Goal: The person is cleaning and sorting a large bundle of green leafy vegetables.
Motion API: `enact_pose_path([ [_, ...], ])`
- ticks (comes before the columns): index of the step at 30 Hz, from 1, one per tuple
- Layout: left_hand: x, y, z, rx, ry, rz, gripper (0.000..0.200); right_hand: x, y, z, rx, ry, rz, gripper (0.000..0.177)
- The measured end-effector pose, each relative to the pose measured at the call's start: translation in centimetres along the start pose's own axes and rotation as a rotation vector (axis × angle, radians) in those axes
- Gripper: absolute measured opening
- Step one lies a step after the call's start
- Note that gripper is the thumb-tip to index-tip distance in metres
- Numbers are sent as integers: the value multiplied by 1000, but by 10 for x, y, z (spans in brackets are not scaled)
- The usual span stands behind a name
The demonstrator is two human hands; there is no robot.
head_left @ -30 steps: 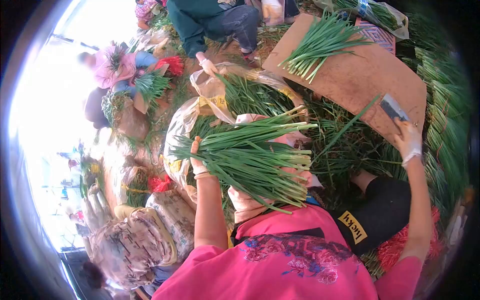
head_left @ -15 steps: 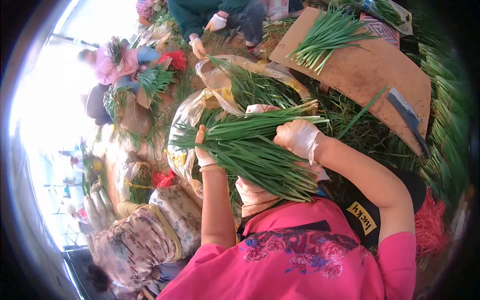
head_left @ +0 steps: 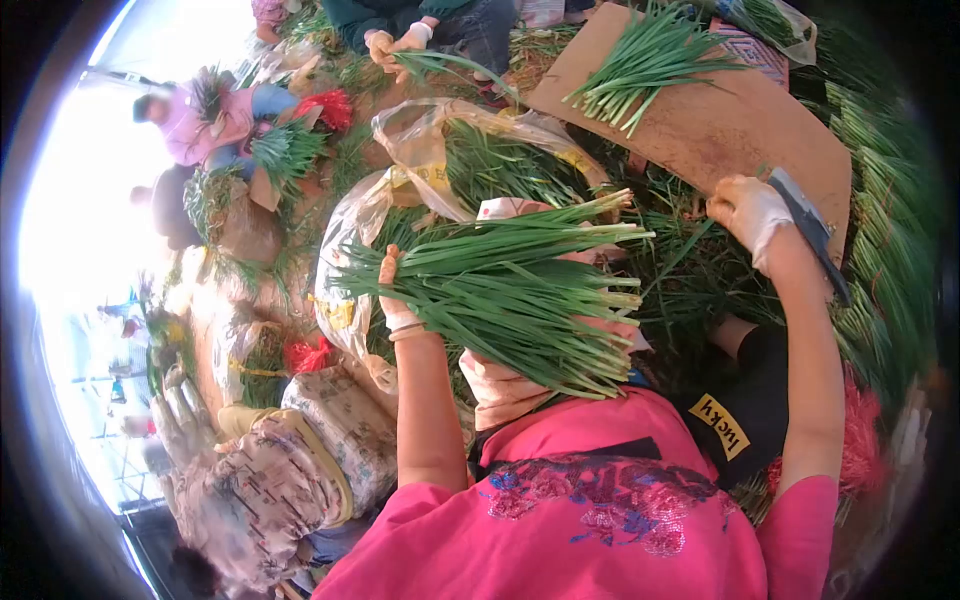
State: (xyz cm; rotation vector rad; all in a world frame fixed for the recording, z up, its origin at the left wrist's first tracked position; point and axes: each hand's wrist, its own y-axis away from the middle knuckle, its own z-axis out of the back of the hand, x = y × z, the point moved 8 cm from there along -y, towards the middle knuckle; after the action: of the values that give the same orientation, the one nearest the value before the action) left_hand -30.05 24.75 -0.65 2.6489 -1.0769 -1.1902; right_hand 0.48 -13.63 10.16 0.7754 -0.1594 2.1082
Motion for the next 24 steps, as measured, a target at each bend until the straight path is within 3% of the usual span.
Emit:
enact_pose_path([
  [2,4,-1,-5,16,10,23,25,15,-1,-3,-108,250,171,27],
  [7,8,-10,6,6,43,94,26,91,-23,-44,-165,-14,361,33],
  [10,3,-4,1,-25,-26,13,27,71,-50,-117,320,37,173,27],
  [13,3,-4,18,-106,-30,3,26,47,-51,-100,230,81,166,23],
  [15,4,2,22,-129,-12,5,25,-11,-46,-84,107,22,-43,21],
  [17,7,5,18,-117,12,14,25,-61,-31,-89,152,-200,-206,21],
  [19,12,11,16,-88,30,40,25,-48,-7,-99,174,-702,-173,21],
  [24,23,5,6,-58,91,121,24,37,12,-143,471,-940,-145,30],
])
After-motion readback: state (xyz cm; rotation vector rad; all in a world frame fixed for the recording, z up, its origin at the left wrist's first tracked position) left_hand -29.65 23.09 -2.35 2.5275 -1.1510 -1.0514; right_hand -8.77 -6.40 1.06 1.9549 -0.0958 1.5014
